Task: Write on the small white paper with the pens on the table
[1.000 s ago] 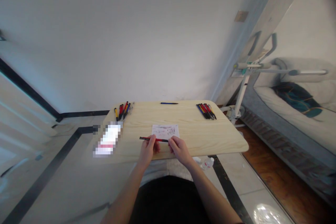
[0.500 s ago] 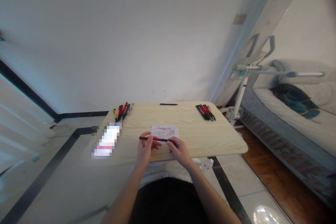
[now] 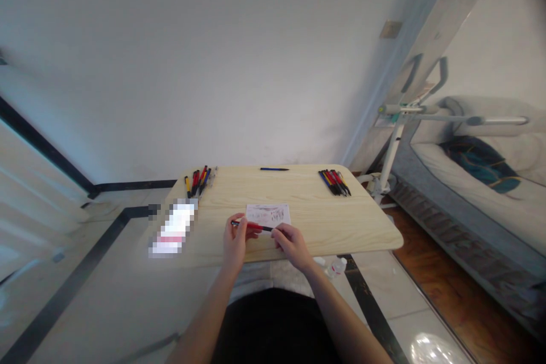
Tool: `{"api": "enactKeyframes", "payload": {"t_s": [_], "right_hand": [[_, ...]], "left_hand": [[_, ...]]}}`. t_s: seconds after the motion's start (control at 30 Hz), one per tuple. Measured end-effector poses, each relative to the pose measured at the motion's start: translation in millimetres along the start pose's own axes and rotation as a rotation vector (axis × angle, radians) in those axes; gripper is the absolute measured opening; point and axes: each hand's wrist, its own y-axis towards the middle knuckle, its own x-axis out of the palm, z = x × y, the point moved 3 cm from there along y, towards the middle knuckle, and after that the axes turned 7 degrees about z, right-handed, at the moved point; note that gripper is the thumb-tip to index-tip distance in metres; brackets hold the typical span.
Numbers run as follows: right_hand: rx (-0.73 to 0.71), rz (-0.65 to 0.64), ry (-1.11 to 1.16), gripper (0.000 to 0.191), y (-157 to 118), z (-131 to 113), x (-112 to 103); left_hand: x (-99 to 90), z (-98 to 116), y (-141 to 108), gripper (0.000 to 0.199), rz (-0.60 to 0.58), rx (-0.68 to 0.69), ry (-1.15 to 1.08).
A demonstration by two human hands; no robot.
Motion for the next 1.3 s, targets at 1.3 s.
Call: {"api": "enactKeyframes", "payload": {"t_s": [1.3], "right_hand": [[-0.027, 0.035, -0.002, 0.022, 1.7, -5.6, -1.5]], "left_hand": [[-3.2, -0.8, -0.8, 0.038, 0.061, 0.037, 0.024]]}}
